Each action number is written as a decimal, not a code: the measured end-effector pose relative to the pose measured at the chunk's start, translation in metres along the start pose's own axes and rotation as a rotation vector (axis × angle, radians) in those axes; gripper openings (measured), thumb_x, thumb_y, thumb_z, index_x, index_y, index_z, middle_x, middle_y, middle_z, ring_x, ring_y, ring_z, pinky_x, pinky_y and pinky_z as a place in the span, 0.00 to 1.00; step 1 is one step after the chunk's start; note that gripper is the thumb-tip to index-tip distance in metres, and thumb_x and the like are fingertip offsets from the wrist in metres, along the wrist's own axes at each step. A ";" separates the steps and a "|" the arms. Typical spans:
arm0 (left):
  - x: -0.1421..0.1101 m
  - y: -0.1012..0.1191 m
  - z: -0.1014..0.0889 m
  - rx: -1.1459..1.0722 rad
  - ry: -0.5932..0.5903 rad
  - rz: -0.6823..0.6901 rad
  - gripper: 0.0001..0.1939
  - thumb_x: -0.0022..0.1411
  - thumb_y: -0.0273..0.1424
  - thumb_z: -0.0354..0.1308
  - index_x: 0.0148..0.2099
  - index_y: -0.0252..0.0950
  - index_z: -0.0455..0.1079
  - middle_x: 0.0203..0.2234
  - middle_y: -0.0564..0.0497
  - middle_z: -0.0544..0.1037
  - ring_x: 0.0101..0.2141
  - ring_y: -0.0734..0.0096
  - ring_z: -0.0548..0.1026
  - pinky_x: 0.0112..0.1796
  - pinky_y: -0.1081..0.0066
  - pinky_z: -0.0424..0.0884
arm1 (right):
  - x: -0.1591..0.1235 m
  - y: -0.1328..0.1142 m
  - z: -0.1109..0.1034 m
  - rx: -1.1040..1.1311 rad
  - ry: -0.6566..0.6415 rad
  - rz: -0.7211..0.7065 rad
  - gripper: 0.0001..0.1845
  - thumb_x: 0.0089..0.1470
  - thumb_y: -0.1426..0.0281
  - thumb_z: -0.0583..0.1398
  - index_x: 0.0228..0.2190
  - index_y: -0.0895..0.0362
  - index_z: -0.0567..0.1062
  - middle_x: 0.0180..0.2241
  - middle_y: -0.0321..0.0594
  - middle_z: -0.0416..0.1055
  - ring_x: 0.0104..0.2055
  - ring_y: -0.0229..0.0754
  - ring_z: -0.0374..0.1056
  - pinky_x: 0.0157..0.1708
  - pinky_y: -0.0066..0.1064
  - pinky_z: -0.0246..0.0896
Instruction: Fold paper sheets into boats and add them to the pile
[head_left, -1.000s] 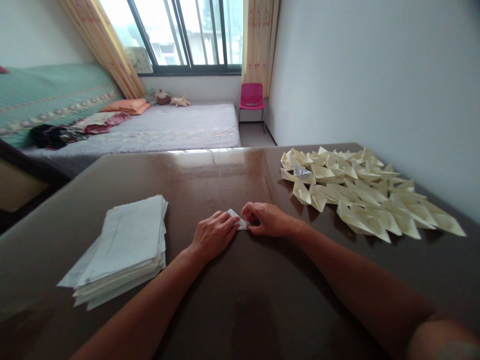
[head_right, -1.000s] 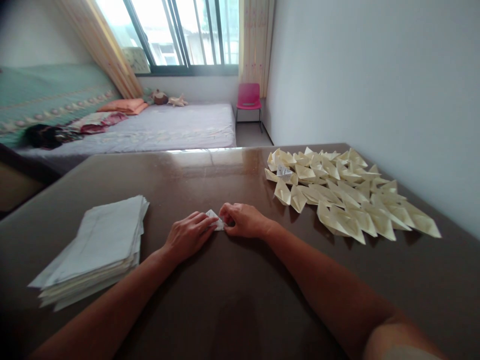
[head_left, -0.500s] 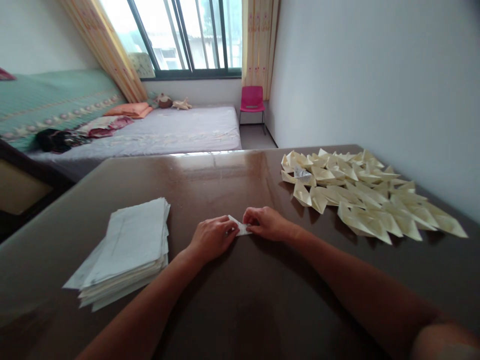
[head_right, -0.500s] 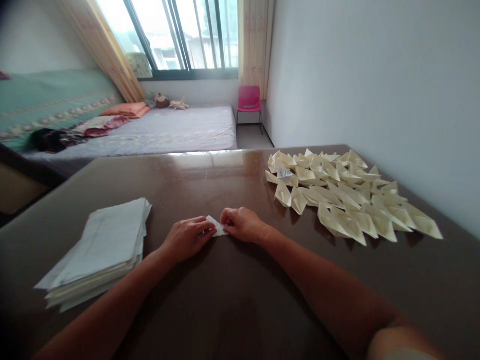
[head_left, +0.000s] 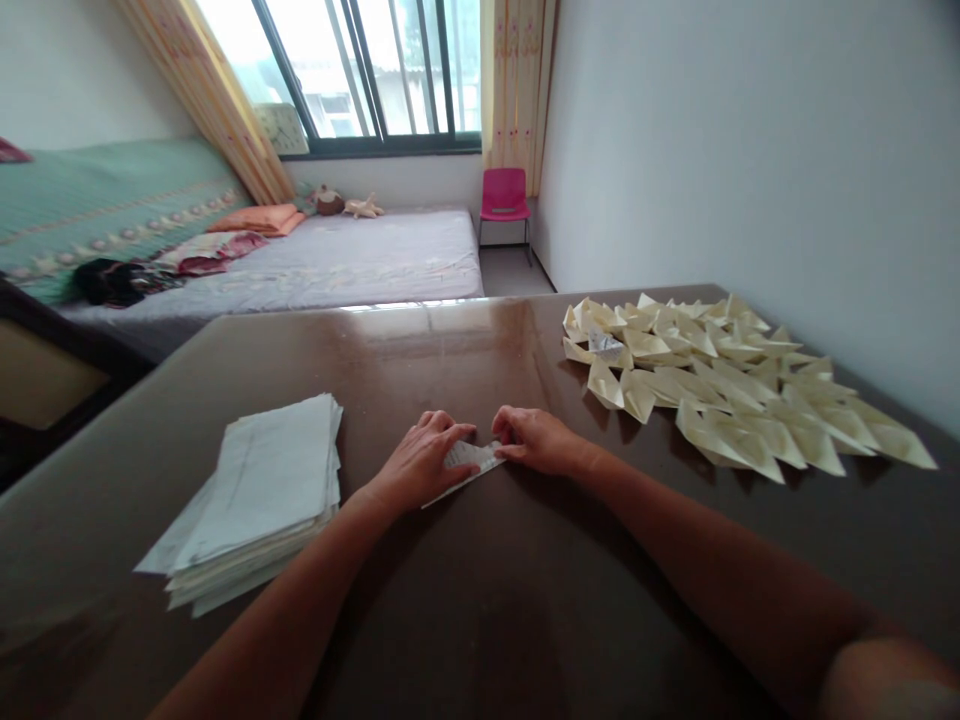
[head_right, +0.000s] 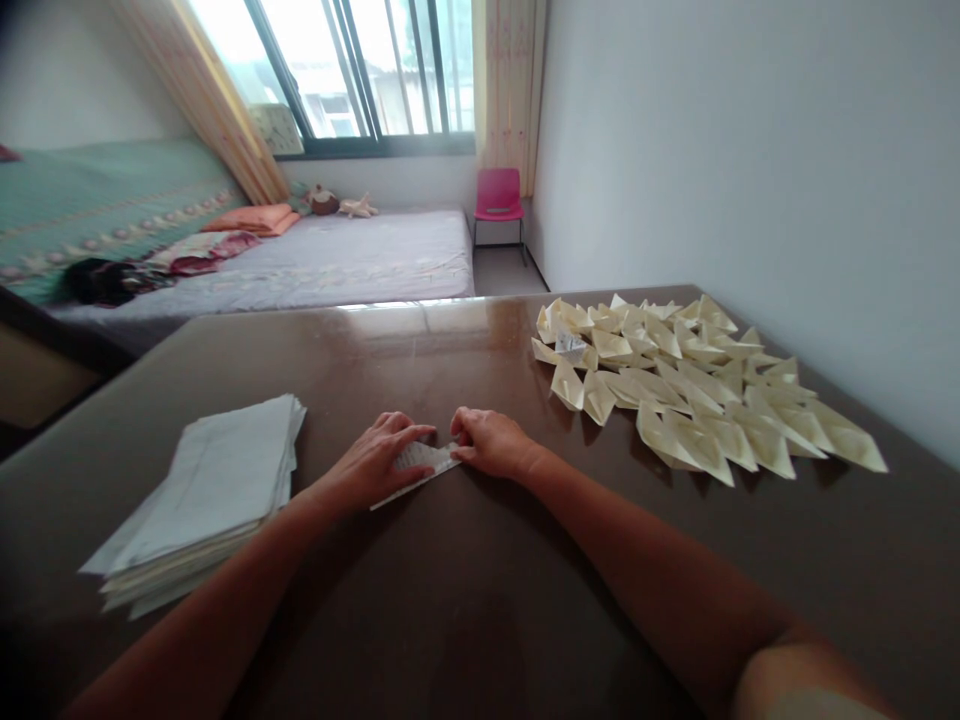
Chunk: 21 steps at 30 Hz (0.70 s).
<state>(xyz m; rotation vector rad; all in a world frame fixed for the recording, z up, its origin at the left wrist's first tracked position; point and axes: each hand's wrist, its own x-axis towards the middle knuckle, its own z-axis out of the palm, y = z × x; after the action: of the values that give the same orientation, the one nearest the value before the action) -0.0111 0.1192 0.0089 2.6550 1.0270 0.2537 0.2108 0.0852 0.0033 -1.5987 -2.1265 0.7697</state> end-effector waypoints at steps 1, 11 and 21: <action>0.000 0.001 -0.001 -0.030 -0.014 -0.013 0.24 0.54 0.40 0.63 0.53 0.42 0.70 0.41 0.46 0.71 0.44 0.58 0.68 0.46 0.62 0.66 | 0.000 0.000 -0.001 0.006 0.000 -0.011 0.12 0.47 0.68 0.65 0.36 0.56 0.72 0.31 0.36 0.72 0.31 0.36 0.66 0.31 0.25 0.55; 0.003 -0.003 -0.006 -0.459 0.118 -0.084 0.07 0.56 0.32 0.59 0.36 0.37 0.75 0.30 0.53 0.75 0.32 0.72 0.73 0.35 0.74 0.66 | 0.001 -0.003 -0.005 0.428 -0.102 0.069 0.09 0.49 0.66 0.61 0.30 0.59 0.74 0.23 0.33 0.69 0.22 0.32 0.63 0.20 0.23 0.56; 0.002 0.002 -0.009 -0.606 0.130 -0.142 0.16 0.58 0.40 0.59 0.41 0.34 0.77 0.34 0.48 0.80 0.35 0.66 0.76 0.38 0.71 0.68 | 0.006 0.002 0.002 0.787 -0.016 0.057 0.16 0.46 0.59 0.65 0.29 0.60 0.74 0.22 0.34 0.70 0.21 0.31 0.62 0.21 0.23 0.57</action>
<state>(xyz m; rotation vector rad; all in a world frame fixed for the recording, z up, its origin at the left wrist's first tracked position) -0.0105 0.1214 0.0183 2.0342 0.9773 0.6055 0.2092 0.0913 -0.0001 -1.2071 -1.4792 1.4100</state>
